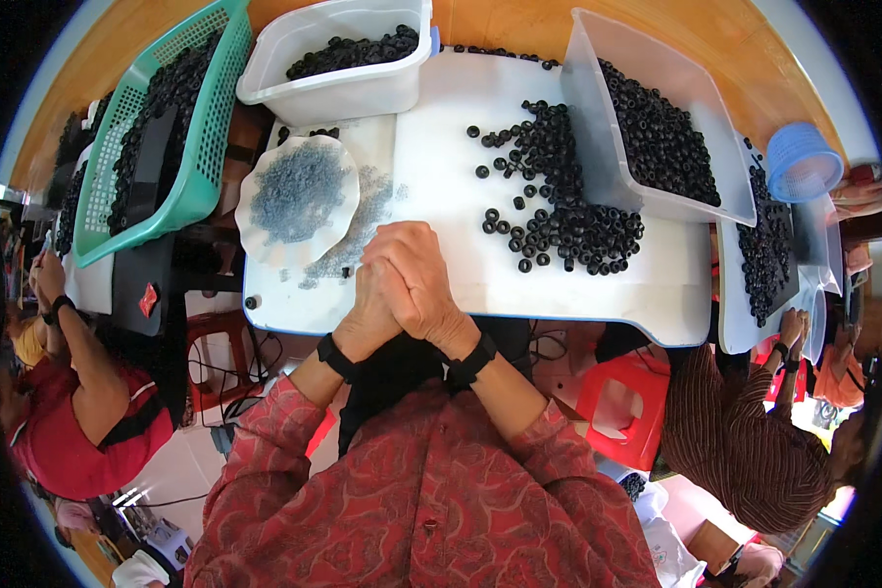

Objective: Assembling small black plastic parts by hand at a workbench.

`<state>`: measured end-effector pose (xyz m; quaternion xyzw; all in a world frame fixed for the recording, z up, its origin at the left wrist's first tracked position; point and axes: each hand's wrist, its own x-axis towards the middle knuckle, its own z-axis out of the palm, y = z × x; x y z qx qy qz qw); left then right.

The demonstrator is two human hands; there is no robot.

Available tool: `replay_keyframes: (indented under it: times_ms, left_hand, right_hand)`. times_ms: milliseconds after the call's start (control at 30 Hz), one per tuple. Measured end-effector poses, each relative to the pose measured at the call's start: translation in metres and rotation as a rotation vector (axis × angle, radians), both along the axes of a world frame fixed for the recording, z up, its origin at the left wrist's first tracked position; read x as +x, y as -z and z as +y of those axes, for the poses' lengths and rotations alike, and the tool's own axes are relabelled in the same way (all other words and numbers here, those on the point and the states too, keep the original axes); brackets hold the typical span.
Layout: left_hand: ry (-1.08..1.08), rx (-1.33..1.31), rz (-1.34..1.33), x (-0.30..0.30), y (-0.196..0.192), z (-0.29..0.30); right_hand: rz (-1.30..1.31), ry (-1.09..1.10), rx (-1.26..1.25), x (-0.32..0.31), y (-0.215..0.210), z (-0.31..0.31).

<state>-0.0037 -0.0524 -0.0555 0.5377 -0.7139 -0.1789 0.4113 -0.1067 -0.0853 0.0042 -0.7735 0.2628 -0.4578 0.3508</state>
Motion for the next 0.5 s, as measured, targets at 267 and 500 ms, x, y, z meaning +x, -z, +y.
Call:
replay_keyframes:
  times_ms: [267, 500]
  left_hand:
    - [-0.190, -0.134, 0.099, 0.005, -0.047, 0.004]
    - [-0.060, 0.280, 0.823, 0.012, -0.082, 0.023]
  right_hand:
    - [-0.194, 0.269, 0.129, -0.009, -0.012, 0.013]
    - [-0.189, 0.232, 0.267, -0.026, -0.011, 0.032]
